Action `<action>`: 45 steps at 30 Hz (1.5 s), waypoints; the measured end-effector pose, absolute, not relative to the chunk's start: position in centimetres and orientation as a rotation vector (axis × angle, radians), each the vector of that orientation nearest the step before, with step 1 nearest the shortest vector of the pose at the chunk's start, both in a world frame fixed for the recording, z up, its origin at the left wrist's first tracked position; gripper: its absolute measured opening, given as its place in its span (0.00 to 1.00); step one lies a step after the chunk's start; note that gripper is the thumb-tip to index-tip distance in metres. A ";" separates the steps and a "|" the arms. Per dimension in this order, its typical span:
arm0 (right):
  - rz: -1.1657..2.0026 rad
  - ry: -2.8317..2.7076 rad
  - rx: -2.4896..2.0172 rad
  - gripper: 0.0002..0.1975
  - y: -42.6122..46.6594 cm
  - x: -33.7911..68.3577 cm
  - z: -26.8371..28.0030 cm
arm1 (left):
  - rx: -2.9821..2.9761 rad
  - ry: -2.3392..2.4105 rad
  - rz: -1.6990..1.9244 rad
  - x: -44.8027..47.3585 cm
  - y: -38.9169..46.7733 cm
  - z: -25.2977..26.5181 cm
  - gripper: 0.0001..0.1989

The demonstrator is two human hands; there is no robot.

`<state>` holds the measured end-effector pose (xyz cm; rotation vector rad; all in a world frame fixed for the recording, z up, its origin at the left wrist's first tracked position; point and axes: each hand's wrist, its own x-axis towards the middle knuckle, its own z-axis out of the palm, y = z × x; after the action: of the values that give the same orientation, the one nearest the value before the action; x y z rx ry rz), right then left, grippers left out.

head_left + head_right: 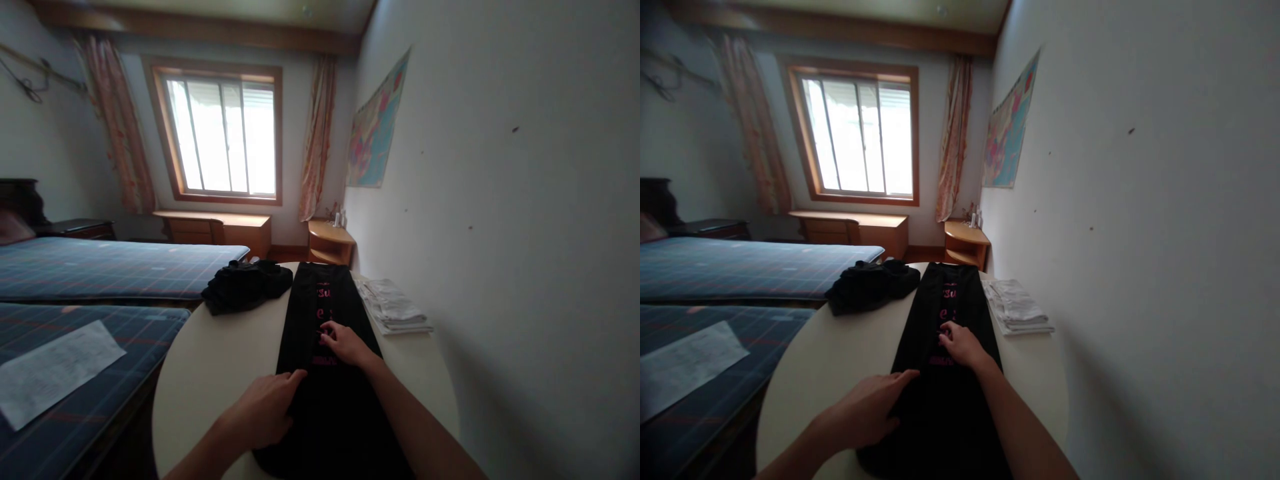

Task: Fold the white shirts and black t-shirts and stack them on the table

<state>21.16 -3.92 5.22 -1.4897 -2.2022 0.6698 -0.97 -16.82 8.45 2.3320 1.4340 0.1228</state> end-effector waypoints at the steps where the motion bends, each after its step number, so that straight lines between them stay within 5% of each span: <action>1: 0.678 -2.196 -1.486 0.17 -3.4 20.7 5.0 | 2.329 1.386 0.122 -1.1 -17.0 8.7 0.39; 9: 0.732 -2.116 -1.331 0.16 -1.0 18.2 4.6 | 2.258 1.113 0.374 0.2 -16.9 10.1 0.27; 19: 0.607 -2.217 -1.345 0.19 -1.8 20.3 3.2 | 2.304 1.018 0.212 -0.7 -16.6 8.0 0.41; 25: 0.395 -2.169 -1.364 0.14 -4.4 20.3 3.9 | 2.108 1.172 0.513 -2.1 -13.3 6.9 0.12; 29: 0.300 -2.294 -1.198 0.07 -8.9 19.0 5.7 | 2.267 1.437 0.811 -3.0 -9.2 4.3 0.14; 32: 0.384 -2.456 -0.909 0.11 -12.7 17.7 6.6 | 2.353 1.412 0.844 -3.4 -7.2 2.0 0.16; 37: 0.361 -2.700 -0.671 0.30 -16.3 16.3 6.1 | 2.420 1.387 0.916 -3.7 -6.6 -0.2 0.16; 41: 0.259 -2.787 -0.629 0.12 -16.8 16.5 5.5 | 2.403 1.381 0.936 -3.8 -6.6 -0.4 0.17; 45: 0.396 -2.832 -0.477 0.06 -17.4 17.8 5.8 | 2.376 1.395 0.960 -3.9 -6.4 -0.4 0.20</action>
<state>17.80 -17.39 5.76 -0.4767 -2.8322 0.3958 -3.86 -6.35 -0.44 2.3763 1.3946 0.9604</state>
